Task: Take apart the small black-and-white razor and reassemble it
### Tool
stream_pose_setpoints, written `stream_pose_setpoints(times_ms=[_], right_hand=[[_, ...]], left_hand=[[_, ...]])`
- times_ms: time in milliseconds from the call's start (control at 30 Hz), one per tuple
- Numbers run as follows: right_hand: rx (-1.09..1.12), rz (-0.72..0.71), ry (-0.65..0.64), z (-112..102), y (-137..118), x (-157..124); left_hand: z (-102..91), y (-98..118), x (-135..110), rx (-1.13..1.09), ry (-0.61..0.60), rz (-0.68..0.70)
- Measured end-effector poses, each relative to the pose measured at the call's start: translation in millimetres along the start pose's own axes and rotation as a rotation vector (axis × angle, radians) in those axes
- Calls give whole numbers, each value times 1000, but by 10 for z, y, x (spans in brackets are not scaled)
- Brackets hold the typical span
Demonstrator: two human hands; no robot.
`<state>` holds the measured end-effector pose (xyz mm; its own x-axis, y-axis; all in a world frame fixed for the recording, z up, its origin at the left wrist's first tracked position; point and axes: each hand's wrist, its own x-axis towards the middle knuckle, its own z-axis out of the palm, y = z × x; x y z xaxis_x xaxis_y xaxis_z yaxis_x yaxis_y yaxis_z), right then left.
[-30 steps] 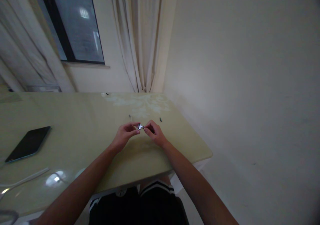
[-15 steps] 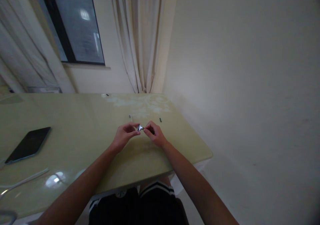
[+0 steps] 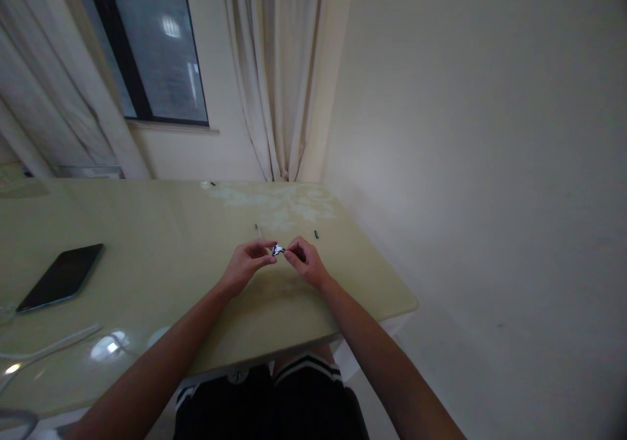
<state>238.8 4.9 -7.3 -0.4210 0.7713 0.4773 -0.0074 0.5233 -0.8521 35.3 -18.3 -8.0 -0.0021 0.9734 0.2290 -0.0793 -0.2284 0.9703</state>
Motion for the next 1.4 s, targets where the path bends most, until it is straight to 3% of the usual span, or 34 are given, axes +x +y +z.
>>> stream_pose_setpoints(times_ms=[433,967,1400], right_hand=[[-51,-12,-8,-18,-17,-16],[-105,11,10,-4,57,-2],[-5,95,47,27,112,32]], left_hand=[[27,65,-32,81,18,42],[29,-3,6,124,29,-10],[-35,-86,39,124,-89,-16]])
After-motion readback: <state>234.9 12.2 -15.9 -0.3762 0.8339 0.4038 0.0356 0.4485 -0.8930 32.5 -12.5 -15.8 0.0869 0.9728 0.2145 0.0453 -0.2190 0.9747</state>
